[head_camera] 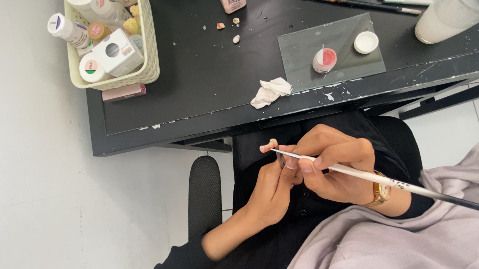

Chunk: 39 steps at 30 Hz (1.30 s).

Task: The person holds a dental prosthesis with tweezers in one hand and uses a brush to apply pink ceramic/acrylic powder from a small jar onto the prosthesis, repeatedly dipping the brush into the jar and wiping it on a tissue between applications, working over a glass slab on the bench.

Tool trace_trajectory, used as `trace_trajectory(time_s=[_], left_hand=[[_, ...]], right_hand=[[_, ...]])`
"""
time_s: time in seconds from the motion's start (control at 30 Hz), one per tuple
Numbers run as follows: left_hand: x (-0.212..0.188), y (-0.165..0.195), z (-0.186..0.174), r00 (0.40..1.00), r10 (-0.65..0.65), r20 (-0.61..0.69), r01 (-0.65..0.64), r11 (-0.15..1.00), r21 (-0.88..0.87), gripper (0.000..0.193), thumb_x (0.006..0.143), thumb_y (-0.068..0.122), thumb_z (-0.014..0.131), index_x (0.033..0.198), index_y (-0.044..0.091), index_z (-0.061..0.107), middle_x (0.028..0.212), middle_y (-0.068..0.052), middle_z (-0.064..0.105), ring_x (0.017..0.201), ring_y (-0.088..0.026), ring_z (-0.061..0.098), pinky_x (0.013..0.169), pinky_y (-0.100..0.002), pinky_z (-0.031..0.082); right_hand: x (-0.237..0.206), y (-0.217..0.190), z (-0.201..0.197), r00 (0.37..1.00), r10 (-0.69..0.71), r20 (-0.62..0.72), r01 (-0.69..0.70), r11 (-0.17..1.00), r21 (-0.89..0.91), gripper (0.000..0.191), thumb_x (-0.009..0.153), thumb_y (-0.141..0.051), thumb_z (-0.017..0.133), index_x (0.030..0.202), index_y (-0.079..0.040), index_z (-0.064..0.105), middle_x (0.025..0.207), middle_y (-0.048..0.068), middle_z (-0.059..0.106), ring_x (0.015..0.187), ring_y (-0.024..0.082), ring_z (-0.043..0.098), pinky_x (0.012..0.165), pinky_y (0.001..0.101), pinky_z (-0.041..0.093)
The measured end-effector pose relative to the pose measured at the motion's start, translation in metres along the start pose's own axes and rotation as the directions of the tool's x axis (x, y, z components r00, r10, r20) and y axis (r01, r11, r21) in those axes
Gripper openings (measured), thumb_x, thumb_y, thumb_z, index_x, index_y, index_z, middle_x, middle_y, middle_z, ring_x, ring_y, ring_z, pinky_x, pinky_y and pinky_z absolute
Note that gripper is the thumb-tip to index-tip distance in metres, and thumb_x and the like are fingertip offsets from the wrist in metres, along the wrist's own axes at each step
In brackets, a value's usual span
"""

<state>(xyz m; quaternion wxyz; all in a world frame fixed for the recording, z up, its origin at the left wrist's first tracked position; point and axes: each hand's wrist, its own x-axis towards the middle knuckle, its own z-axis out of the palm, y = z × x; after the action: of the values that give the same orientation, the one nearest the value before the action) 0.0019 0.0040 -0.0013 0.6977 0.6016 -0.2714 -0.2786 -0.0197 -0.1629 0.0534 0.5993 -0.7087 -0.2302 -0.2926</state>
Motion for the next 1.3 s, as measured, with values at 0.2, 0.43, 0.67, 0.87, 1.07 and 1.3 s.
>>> trace_trajectory(time_s=[0.2,0.43,0.67,0.87,1.07,1.3], left_hand=[[0.0006,0.0034,-0.0016,1.0,0.007,0.012,-0.007,0.999,0.048,0.045,0.115,0.031,0.032,0.115,-0.005,0.059,0.08,-0.004,0.063,0.07,-0.009,0.057,0.066,-0.025,0.047],[-0.0002,0.002,-0.0012,1.0,0.019,0.017,-0.02,0.999,0.042,0.045,0.117,0.03,0.032,0.113,-0.005,0.059,0.081,-0.003,0.06,0.071,-0.009,0.053,0.067,-0.025,0.047],[0.0007,0.0028,-0.0005,1.0,0.001,0.015,-0.001,1.0,0.014,0.045,0.117,0.03,0.033,0.112,-0.005,0.059,0.079,-0.002,0.057,0.069,-0.009,0.049,0.064,-0.025,0.044],[0.0007,0.0052,-0.0014,0.999,0.031,0.013,-0.031,0.998,0.052,0.046,0.116,0.031,0.032,0.114,-0.005,0.06,0.079,-0.002,0.058,0.07,-0.008,0.052,0.065,-0.026,0.045],[0.0003,0.0014,-0.0002,1.0,0.023,-0.001,-0.023,0.999,0.025,0.043,0.118,0.029,0.034,0.11,-0.004,0.06,0.081,-0.003,0.055,0.07,-0.008,0.048,0.064,-0.026,0.043],[0.0006,0.0018,0.0001,1.0,0.016,0.01,-0.016,1.0,-0.025,0.041,0.116,0.03,0.033,0.111,-0.004,0.057,0.085,-0.003,0.06,0.073,-0.008,0.054,0.066,-0.026,0.047]], right_hand=[[0.0005,0.0022,-0.0011,0.999,-0.038,0.019,0.037,0.999,0.011,0.023,0.096,0.001,0.067,0.105,-0.01,0.049,0.095,0.015,0.073,0.082,0.017,0.071,0.076,0.0307,0.065],[-0.0009,0.0007,-0.0006,1.0,0.004,-0.005,-0.004,1.0,0.013,0.015,0.095,0.0,0.066,0.09,-0.007,0.054,0.09,0.015,0.072,0.08,0.017,0.071,0.077,0.033,0.067],[-0.0001,0.0007,-0.0004,1.0,0.009,0.0,-0.009,1.0,-0.009,0.015,0.095,0.001,0.066,0.088,-0.006,0.055,0.091,0.016,0.073,0.08,0.018,0.071,0.077,0.0325,0.067],[-0.0001,-0.0004,-0.0002,1.0,0.011,0.01,-0.011,1.0,-0.003,0.016,0.095,0.002,0.066,0.088,-0.006,0.054,0.092,0.016,0.072,0.081,0.017,0.07,0.078,0.0336,0.067],[-0.0005,0.0017,0.0007,1.0,0.019,-0.015,-0.019,0.999,0.042,0.016,0.096,0.002,0.065,0.089,-0.005,0.052,0.091,0.016,0.072,0.08,0.015,0.069,0.08,0.036,0.07],[-0.0015,0.0034,0.0003,1.0,0.011,-0.014,-0.01,0.999,0.044,0.018,0.096,0.001,0.065,0.087,-0.007,0.051,0.086,0.014,0.071,0.078,0.017,0.07,0.078,0.036,0.069]])
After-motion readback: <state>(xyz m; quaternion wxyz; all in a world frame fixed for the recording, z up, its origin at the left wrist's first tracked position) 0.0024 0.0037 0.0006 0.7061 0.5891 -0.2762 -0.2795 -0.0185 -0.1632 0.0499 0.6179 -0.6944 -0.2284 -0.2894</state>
